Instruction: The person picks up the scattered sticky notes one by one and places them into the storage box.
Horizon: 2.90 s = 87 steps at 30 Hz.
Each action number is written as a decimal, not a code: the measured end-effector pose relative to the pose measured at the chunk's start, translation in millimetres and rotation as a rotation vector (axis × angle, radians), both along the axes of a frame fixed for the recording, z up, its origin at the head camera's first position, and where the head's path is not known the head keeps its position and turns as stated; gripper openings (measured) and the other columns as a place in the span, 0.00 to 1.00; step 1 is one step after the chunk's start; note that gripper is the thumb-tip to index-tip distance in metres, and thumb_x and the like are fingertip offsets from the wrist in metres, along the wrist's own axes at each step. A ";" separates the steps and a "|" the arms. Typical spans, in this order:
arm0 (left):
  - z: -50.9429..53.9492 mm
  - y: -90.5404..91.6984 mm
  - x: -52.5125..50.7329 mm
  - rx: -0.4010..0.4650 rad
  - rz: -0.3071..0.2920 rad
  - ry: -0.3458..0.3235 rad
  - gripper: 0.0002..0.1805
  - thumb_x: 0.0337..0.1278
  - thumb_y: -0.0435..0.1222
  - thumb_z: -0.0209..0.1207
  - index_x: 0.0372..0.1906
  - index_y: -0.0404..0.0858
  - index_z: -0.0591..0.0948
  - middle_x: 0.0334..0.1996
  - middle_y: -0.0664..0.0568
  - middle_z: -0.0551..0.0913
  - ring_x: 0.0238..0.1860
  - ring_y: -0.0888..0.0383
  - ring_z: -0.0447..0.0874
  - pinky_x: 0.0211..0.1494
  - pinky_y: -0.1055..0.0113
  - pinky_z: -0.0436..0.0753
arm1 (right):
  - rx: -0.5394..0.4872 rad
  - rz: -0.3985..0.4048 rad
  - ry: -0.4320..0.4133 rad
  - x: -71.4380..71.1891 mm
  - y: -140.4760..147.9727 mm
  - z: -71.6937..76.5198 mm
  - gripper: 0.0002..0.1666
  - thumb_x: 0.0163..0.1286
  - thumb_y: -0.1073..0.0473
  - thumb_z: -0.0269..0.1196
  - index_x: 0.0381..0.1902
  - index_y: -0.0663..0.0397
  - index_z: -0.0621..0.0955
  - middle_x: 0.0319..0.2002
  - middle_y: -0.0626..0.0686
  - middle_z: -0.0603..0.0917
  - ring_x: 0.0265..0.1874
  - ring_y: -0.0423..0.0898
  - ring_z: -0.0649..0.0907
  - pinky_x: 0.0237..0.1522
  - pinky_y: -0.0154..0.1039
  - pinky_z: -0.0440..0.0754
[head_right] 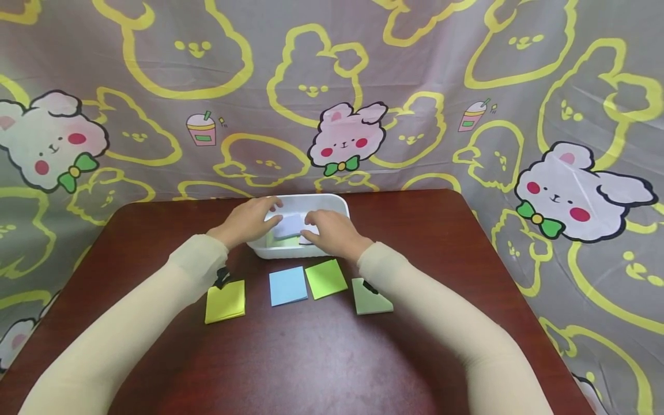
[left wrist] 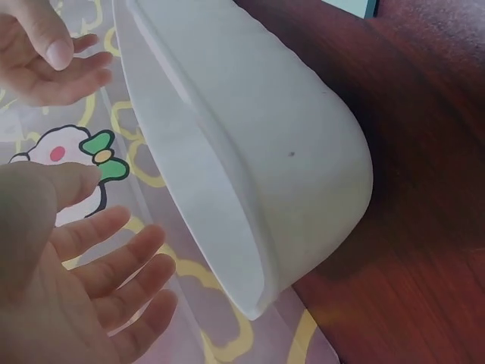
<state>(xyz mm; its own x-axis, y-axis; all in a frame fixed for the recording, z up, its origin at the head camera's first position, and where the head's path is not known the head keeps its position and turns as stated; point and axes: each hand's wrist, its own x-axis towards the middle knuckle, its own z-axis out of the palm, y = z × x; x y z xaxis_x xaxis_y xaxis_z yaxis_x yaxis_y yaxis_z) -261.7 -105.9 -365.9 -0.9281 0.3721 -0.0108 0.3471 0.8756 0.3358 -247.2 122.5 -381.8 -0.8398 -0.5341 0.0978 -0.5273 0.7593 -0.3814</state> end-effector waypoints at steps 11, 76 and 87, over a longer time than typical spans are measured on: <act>3.1 -9.6 13.6 0.025 -0.003 0.038 0.23 0.72 0.44 0.56 0.65 0.38 0.76 0.59 0.42 0.83 0.58 0.46 0.82 0.61 0.49 0.80 | 0.008 -0.003 0.024 15.4 9.6 4.2 0.22 0.73 0.46 0.63 0.56 0.53 0.82 0.51 0.51 0.87 0.51 0.48 0.85 0.54 0.47 0.84; -13.9 26.2 78.8 0.049 -0.244 0.208 0.18 0.67 0.41 0.61 0.58 0.38 0.80 0.50 0.45 0.87 0.51 0.47 0.86 0.53 0.51 0.83 | -0.013 -0.050 0.105 67.4 81.6 -17.1 0.19 0.69 0.50 0.67 0.53 0.53 0.84 0.48 0.51 0.88 0.50 0.49 0.86 0.51 0.50 0.84; -20.7 40.6 84.2 0.050 -0.296 0.212 0.18 0.68 0.41 0.62 0.58 0.37 0.80 0.50 0.46 0.87 0.51 0.48 0.85 0.57 0.53 0.82 | 0.004 -0.074 0.095 70.8 97.1 -27.4 0.19 0.67 0.51 0.69 0.51 0.54 0.85 0.47 0.52 0.88 0.48 0.50 0.86 0.49 0.51 0.84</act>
